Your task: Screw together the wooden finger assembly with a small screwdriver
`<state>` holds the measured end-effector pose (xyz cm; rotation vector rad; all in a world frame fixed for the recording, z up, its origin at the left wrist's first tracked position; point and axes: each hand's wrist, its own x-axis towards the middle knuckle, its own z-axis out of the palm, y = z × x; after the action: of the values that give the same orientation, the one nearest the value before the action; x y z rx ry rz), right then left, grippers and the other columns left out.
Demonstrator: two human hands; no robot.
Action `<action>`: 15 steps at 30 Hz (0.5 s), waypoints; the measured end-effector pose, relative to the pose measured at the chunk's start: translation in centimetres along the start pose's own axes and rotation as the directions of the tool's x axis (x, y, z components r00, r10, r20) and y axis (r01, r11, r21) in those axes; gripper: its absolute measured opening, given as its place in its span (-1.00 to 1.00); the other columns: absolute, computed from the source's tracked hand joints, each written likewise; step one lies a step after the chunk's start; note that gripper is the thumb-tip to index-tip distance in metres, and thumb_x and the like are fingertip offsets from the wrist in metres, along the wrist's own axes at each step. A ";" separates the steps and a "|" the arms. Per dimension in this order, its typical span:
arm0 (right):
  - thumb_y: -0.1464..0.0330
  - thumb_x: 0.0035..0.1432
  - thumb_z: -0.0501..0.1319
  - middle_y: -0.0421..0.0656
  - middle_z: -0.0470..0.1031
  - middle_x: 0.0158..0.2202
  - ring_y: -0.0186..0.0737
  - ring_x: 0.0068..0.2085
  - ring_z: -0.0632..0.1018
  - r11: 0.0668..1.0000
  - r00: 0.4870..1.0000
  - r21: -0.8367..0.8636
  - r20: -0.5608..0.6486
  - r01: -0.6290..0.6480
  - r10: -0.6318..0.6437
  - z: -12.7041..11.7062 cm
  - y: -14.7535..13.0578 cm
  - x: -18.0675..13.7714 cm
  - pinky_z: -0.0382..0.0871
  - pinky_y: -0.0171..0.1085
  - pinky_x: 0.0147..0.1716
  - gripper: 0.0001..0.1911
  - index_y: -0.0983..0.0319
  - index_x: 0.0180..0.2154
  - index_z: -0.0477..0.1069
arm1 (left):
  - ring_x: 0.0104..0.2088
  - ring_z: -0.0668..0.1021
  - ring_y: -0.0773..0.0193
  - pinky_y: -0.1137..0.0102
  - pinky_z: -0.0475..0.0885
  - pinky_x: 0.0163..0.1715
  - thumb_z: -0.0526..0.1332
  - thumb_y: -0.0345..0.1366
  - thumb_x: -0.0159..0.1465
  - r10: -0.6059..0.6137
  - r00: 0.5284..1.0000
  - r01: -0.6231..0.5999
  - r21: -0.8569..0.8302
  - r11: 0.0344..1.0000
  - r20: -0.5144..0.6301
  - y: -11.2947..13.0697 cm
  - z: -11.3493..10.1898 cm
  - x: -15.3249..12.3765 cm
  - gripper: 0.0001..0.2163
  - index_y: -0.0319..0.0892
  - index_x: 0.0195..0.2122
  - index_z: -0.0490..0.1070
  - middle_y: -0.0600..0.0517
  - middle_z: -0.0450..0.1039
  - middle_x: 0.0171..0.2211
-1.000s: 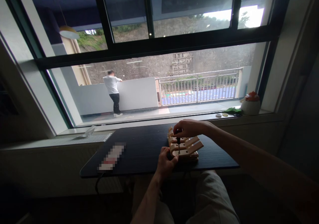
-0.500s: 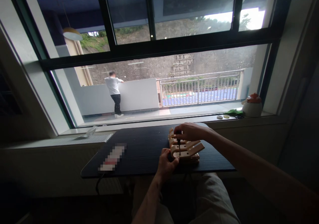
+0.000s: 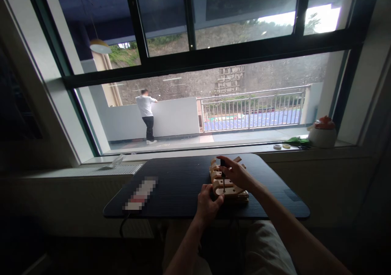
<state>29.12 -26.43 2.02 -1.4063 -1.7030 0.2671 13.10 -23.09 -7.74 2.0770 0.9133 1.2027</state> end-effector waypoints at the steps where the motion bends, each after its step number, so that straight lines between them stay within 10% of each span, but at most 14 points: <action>1: 0.23 0.15 0.04 -0.17 0.47 -0.27 -0.29 -0.38 0.48 1.000 1.000 0.022 -0.008 -0.004 0.004 0.2 0.4 0.1 0.36 -0.31 -0.38 -0.53 0.13 0.11 0.20 | -0.34 0.41 0.31 0.40 0.32 -0.26 0.23 -0.26 0.08 -0.006 1.000 0.006 0.016 1.000 -0.002 -0.1 0.1 0.2 -0.85 -0.14 -0.31 0.38 0.07 0.29 -0.33; 15: 0.21 0.14 0.09 -0.06 0.49 -0.17 -0.15 -0.18 0.53 0.906 0.985 0.422 -0.167 0.032 0.043 3.8 2.8 -1.6 0.43 -0.19 -0.18 -0.66 0.20 -0.07 0.28 | -0.29 0.43 0.28 0.45 0.32 -0.28 0.25 -0.17 0.10 0.017 0.989 -0.006 -0.072 0.997 0.149 -1.1 -0.8 1.2 -0.75 -0.17 -0.23 0.39 0.05 0.42 -0.30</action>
<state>28.19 -25.53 -2.83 -1.0761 -1.3941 0.4743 12.46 -21.38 -7.65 2.0863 0.7792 1.0534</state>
